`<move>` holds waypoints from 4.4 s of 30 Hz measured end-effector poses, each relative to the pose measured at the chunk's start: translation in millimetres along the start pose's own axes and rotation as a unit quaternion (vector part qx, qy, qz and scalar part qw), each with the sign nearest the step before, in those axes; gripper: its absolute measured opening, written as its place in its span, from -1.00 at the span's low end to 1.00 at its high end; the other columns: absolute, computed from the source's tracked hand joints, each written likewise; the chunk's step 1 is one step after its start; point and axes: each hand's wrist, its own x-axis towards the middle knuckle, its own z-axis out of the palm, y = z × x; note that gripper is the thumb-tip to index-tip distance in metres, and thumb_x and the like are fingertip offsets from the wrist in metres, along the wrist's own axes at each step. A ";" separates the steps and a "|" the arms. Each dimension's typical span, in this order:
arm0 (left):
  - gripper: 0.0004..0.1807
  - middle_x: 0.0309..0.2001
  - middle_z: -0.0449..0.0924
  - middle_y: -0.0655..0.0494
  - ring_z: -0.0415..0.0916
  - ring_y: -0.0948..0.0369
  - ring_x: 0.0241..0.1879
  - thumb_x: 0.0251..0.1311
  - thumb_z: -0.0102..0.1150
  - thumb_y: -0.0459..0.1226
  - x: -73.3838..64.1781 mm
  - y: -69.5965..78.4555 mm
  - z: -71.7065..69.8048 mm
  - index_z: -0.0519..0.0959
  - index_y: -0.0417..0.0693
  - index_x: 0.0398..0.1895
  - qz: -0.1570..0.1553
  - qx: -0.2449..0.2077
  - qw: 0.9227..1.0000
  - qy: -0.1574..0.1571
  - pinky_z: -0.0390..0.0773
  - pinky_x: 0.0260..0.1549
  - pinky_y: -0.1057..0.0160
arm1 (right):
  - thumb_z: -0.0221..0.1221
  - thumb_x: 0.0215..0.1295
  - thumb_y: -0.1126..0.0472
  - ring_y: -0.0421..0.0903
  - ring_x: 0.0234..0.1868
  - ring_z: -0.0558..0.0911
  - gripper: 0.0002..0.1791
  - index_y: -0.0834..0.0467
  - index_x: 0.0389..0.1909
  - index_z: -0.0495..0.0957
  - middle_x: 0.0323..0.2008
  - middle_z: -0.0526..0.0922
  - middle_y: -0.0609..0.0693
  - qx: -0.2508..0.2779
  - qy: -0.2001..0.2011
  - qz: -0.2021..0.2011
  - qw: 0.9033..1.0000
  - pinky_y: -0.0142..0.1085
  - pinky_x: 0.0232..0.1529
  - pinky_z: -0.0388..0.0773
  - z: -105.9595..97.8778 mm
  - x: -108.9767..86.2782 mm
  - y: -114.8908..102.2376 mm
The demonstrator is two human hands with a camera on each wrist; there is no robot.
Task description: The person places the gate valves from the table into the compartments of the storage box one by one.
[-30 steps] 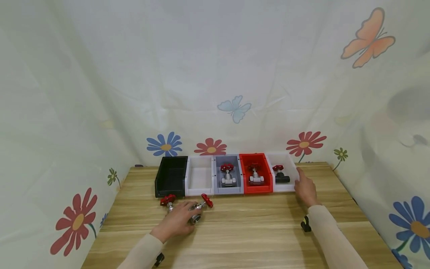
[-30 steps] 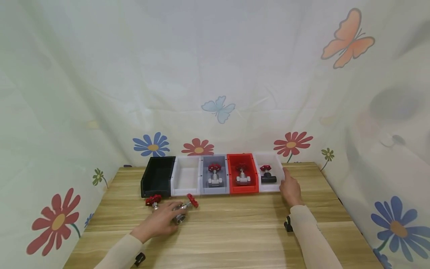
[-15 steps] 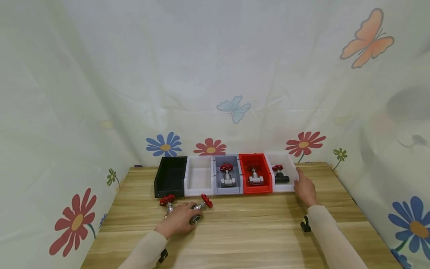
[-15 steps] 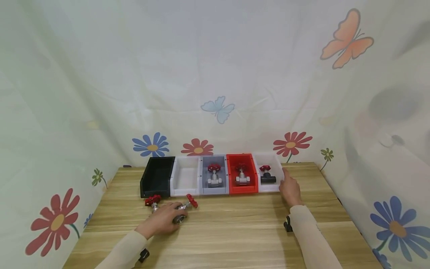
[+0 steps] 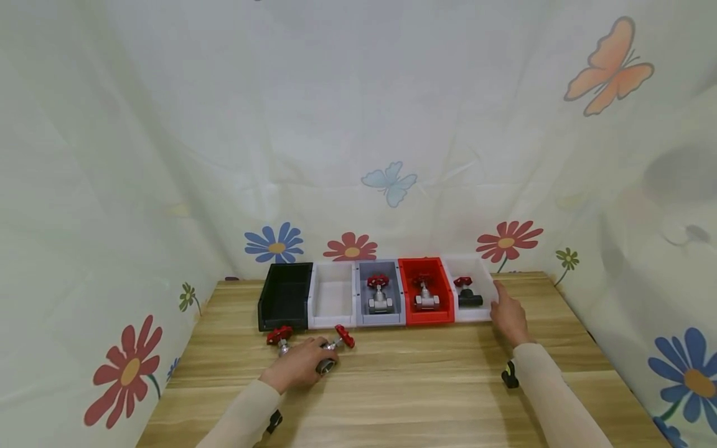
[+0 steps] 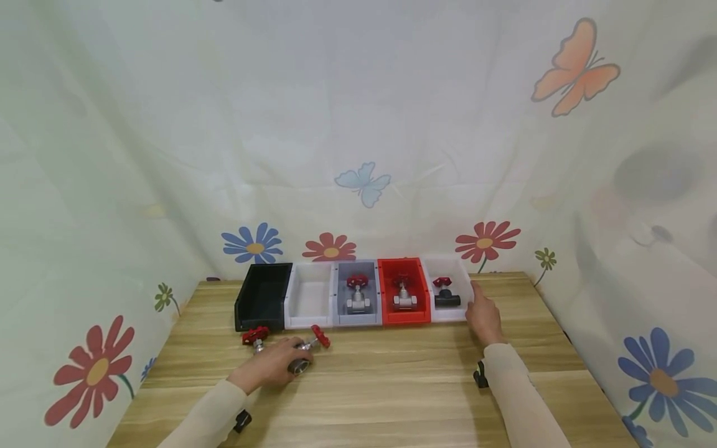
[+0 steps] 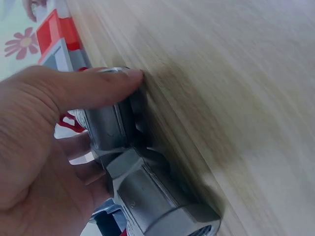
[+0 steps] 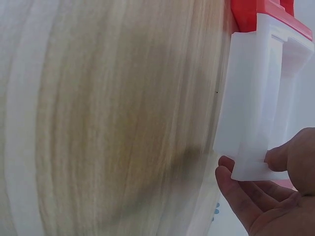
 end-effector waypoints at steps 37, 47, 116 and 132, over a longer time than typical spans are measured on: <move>-0.51 -0.16 0.61 0.12 0.51 0.25 -0.25 -0.08 0.47 -0.38 1.1 12.6 -18.0 0.69 0.26 -0.04 0.015 0.008 1.000 0.018 0.59 -0.24 0.17 | -0.04 0.40 0.34 0.46 -0.04 0.58 -0.41 0.25 0.43 0.13 0.07 0.50 0.56 0.011 0.025 -0.014 1.000 0.25 -0.08 0.50 1.0 -4.1 2.5; -0.51 -0.12 0.65 0.14 0.60 0.20 -0.19 -0.07 0.44 -0.44 -3.0 22.1 -31.8 0.70 0.18 -0.02 0.027 0.022 0.998 0.055 0.63 -0.18 0.14 | -0.03 0.38 0.35 0.49 -0.09 0.59 -0.42 0.26 0.41 0.16 0.00 0.54 0.57 0.007 0.044 -0.030 0.999 0.27 -0.14 0.49 2.6 -5.4 2.8; -0.50 -0.18 0.58 -0.06 0.52 0.07 -0.22 0.00 0.49 -0.23 64.9 11.4 -67.4 0.65 0.21 0.08 -0.149 0.010 0.978 0.144 0.64 -0.19 -0.01 | -0.05 0.42 0.32 0.47 -0.05 0.57 -0.41 0.26 0.45 0.12 0.04 0.52 0.56 0.001 0.041 -0.020 0.999 0.26 -0.04 0.48 6.3 -7.0 4.1; -0.50 -0.14 0.56 -0.10 0.51 0.05 -0.18 0.03 0.44 -0.30 82.4 -4.0 -49.6 0.65 0.17 0.11 -0.158 -0.028 0.975 0.151 0.61 -0.10 -0.02 | -0.05 0.41 0.34 0.48 -0.05 0.56 -0.40 0.28 0.45 0.10 0.06 0.50 0.57 0.002 0.035 -0.015 0.999 0.27 -0.03 0.47 4.8 -8.6 1.8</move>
